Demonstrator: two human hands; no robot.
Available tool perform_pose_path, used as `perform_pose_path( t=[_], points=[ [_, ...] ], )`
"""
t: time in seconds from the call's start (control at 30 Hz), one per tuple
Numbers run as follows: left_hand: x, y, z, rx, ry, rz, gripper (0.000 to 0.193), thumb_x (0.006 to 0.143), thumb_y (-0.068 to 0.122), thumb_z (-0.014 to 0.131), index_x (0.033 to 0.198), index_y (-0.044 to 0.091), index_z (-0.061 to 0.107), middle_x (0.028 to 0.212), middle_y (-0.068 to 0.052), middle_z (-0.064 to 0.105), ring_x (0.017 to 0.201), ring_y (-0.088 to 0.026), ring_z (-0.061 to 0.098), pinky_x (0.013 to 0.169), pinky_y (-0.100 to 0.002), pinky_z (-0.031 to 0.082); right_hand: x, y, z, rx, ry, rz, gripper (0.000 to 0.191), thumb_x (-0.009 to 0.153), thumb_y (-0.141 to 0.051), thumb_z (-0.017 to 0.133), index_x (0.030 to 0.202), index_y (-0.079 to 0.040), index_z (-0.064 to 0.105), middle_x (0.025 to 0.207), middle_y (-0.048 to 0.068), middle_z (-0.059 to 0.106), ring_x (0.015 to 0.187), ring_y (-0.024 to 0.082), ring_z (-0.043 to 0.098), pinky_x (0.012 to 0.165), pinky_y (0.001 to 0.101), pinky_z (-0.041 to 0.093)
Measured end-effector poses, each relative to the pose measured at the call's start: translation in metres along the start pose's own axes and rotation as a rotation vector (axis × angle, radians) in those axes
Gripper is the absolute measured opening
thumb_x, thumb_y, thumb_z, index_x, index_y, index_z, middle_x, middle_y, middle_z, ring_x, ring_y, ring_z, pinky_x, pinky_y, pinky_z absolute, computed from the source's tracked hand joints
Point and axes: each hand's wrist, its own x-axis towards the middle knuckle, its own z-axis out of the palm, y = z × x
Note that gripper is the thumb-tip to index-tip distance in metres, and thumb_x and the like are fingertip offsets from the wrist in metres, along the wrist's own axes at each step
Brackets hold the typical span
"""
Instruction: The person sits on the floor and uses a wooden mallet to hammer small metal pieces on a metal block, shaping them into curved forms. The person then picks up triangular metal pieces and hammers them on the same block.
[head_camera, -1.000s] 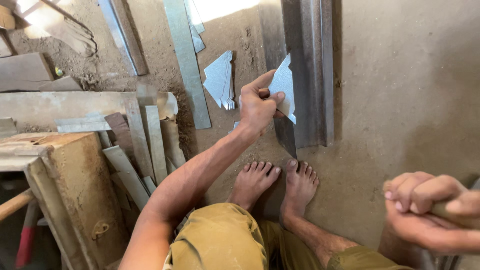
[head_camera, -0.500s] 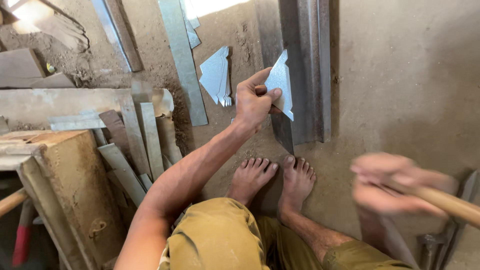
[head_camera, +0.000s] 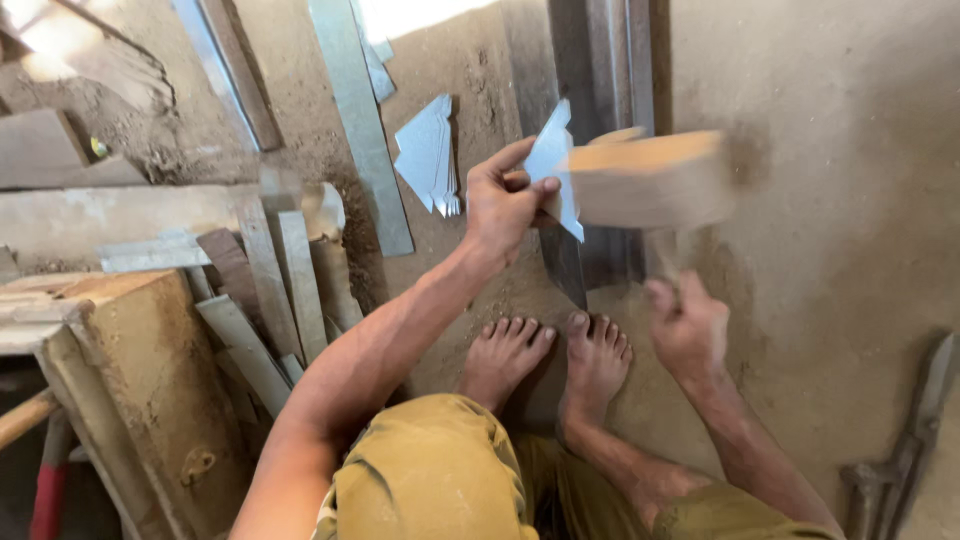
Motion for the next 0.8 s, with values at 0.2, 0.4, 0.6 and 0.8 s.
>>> perform_pose_path(
  t=[0.2,0.4,0.6,0.8],
  points=[
    [0.005,0.004,0.004,-0.001,-0.022,0.013,0.054,0.090,-0.007,0.069,0.142,-0.002,0.057,0.087,-0.012,0.074,0.070,-0.017,0.073,0.054,-0.033,0.065,-0.027,0.025,-0.031,0.586,0.263,0.064,0.042,0.106,-0.053,0.051,0.100,-0.013,0.064,0.071,0.000,0.062,0.048,0.011,0.056,0.047,0.0282,0.050],
    [0.006,0.009,-0.003,0.012,-0.039,-0.005,0.055,0.089,-0.005,0.070,0.142,-0.002,0.056,0.086,-0.010,0.075,0.070,-0.017,0.073,0.056,-0.033,0.066,-0.031,0.064,0.004,-0.414,-0.184,0.202,0.042,0.115,-0.048,0.051,0.103,-0.010,0.063,0.061,0.011,0.053,0.049,0.018,0.051,0.048,0.0322,0.044],
    [0.011,0.004,-0.005,0.017,-0.071,0.000,0.053,0.090,-0.003,0.071,0.141,-0.003,0.057,0.082,-0.010,0.073,0.069,-0.017,0.072,0.059,-0.035,0.067,-0.024,0.076,-0.029,0.306,0.007,0.368,0.051,0.104,-0.059,0.055,0.095,-0.010,0.065,0.065,0.007,0.056,0.053,0.018,0.053,0.051,0.0334,0.047],
    [0.013,-0.002,-0.012,0.026,-0.124,0.065,0.049,0.093,-0.003,0.073,0.141,0.000,0.061,0.090,-0.011,0.075,0.077,-0.017,0.072,0.065,-0.036,0.066,-0.017,0.076,-0.006,-0.412,-0.227,0.623,0.045,0.111,-0.044,0.050,0.089,-0.007,0.063,0.062,0.002,0.055,0.049,0.012,0.051,0.039,0.0305,0.041]
  ],
)
